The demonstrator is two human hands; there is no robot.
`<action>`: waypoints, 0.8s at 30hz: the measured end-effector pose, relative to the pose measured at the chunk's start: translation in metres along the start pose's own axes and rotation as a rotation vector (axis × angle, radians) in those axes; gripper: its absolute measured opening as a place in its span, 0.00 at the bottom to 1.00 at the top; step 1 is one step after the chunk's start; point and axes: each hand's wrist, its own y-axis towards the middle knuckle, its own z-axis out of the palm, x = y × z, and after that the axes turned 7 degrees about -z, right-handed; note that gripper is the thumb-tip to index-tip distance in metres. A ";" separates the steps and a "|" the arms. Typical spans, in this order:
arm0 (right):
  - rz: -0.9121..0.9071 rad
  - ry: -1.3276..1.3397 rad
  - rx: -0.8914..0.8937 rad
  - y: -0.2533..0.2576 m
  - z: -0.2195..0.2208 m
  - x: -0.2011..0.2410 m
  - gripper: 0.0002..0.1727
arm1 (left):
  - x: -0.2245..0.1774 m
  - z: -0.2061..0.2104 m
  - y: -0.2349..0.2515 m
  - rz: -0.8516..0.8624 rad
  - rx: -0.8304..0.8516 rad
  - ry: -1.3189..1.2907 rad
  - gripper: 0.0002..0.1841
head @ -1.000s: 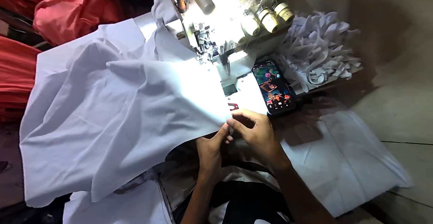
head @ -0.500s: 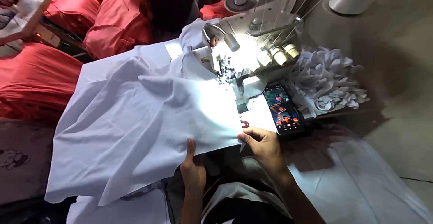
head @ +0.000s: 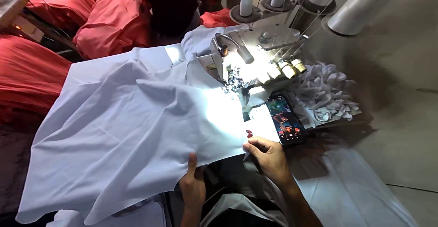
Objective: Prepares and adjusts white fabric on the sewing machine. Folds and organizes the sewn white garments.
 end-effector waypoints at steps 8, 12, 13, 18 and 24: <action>0.008 -0.008 0.007 0.000 -0.002 0.001 0.07 | -0.002 -0.002 0.001 -0.016 0.027 -0.013 0.11; -0.014 0.013 -0.006 0.003 -0.002 0.001 0.07 | -0.003 -0.002 0.001 -0.022 0.034 -0.007 0.12; -0.020 0.010 -0.011 0.005 -0.001 0.002 0.07 | -0.005 -0.001 0.001 -0.025 0.039 -0.003 0.11; -0.012 0.007 -0.027 0.031 0.005 0.005 0.06 | -0.017 0.009 0.008 -0.024 0.106 -0.030 0.10; -0.127 0.000 -0.025 0.066 0.010 0.007 0.08 | -0.031 0.007 0.033 -0.123 0.494 0.076 0.26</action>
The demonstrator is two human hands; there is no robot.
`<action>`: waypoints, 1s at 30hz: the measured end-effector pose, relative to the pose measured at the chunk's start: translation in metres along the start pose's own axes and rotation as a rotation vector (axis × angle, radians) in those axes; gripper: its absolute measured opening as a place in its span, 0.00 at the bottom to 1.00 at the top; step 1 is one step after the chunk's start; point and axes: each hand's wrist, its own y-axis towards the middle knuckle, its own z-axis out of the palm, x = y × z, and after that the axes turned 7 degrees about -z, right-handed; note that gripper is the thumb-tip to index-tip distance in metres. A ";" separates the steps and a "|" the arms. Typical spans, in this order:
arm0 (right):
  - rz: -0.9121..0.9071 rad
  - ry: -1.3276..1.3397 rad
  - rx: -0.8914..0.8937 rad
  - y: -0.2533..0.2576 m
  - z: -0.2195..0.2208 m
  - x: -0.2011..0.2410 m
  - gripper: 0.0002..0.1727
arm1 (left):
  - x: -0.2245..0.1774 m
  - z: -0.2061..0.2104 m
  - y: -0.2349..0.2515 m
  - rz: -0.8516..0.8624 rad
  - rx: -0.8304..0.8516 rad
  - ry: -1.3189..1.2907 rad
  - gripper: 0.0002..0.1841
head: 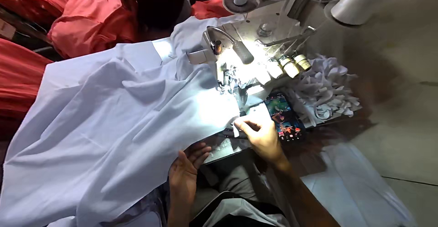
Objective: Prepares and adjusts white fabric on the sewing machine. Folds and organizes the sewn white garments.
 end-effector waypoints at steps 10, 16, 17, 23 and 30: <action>0.019 0.047 0.028 0.012 -0.002 0.003 0.10 | -0.062 -0.003 0.029 0.246 0.321 0.512 0.21; 0.017 0.095 0.056 0.011 0.000 0.002 0.14 | -0.123 0.021 0.146 0.568 -0.035 1.373 0.20; 0.020 0.093 0.057 0.011 0.000 0.002 0.15 | -0.128 0.025 0.166 0.545 -0.045 1.435 0.25; 0.040 0.093 0.000 -0.005 -0.005 0.001 0.15 | -0.143 0.035 0.235 0.426 0.005 1.559 0.26; 0.056 -0.089 -0.028 -0.031 -0.016 -0.009 0.14 | -0.144 0.024 0.237 0.598 -0.102 1.504 0.17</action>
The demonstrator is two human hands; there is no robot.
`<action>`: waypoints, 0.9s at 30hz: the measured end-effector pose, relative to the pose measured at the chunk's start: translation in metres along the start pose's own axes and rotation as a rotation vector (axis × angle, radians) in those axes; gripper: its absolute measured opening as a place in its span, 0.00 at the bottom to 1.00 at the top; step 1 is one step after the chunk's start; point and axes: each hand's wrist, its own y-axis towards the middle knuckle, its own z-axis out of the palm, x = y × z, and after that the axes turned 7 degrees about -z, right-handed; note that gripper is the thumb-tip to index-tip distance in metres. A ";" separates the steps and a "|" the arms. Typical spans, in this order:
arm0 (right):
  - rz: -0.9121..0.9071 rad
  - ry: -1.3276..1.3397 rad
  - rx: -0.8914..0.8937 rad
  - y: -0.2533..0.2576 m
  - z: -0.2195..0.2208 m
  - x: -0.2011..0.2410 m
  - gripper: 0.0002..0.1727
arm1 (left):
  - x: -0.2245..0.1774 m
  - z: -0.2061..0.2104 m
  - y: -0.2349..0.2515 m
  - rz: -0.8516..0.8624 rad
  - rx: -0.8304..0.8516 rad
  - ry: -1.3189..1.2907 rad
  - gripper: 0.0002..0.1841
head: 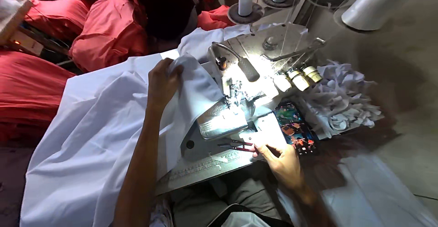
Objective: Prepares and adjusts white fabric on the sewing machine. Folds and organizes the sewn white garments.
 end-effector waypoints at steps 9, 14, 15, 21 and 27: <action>-0.260 -0.595 0.024 -0.011 0.011 -0.014 0.20 | 0.039 -0.039 -0.020 -0.110 -0.220 -0.225 0.18; -0.348 -0.692 0.116 -0.011 0.018 -0.017 0.22 | 0.061 -0.059 -0.057 -0.055 -0.325 -0.409 0.15; -0.371 -0.712 0.136 -0.010 0.019 -0.017 0.22 | 0.066 -0.061 -0.063 -0.020 -0.327 -0.461 0.15; -0.470 -0.914 0.229 -0.006 0.026 -0.012 0.16 | 0.087 -0.059 -0.089 0.041 -0.239 -0.593 0.24; -0.546 -0.970 0.290 -0.001 0.024 -0.012 0.10 | 0.085 -0.060 -0.087 0.061 -0.246 -0.660 0.20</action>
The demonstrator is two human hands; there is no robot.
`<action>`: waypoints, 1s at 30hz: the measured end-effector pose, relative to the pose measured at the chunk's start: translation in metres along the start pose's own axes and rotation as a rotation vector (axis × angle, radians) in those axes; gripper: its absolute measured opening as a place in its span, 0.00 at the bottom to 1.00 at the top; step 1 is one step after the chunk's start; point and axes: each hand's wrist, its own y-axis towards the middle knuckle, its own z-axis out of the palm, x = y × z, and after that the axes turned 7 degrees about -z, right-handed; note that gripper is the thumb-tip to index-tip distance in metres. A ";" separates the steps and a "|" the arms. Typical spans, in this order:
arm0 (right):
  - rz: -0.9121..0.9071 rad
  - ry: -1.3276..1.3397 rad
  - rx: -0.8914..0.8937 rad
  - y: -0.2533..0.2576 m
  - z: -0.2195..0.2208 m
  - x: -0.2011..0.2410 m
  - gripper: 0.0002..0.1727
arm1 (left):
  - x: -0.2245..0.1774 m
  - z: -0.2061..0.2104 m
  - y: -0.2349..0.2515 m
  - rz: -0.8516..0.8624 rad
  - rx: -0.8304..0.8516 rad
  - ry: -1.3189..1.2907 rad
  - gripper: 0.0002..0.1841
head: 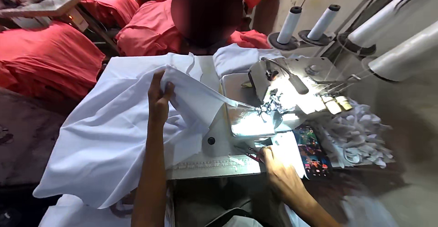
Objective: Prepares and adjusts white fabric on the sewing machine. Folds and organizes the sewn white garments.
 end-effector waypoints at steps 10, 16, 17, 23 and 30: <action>-0.046 -0.025 0.028 0.003 0.004 0.015 0.21 | -0.003 -0.008 -0.002 0.059 0.120 -0.077 0.26; -0.071 -0.220 0.119 -0.009 -0.007 0.025 0.14 | -0.004 -0.010 -0.003 0.082 0.137 -0.062 0.26; -0.057 -0.233 0.136 -0.011 -0.010 0.024 0.14 | -0.004 -0.011 -0.003 0.085 0.141 -0.070 0.27; -0.015 0.328 0.275 -0.015 -0.071 0.021 0.18 | -0.003 -0.016 -0.005 0.093 0.152 -0.123 0.24; 0.459 1.813 0.299 0.046 -0.114 0.007 0.23 | -0.003 -0.018 -0.006 0.083 0.163 -0.216 0.19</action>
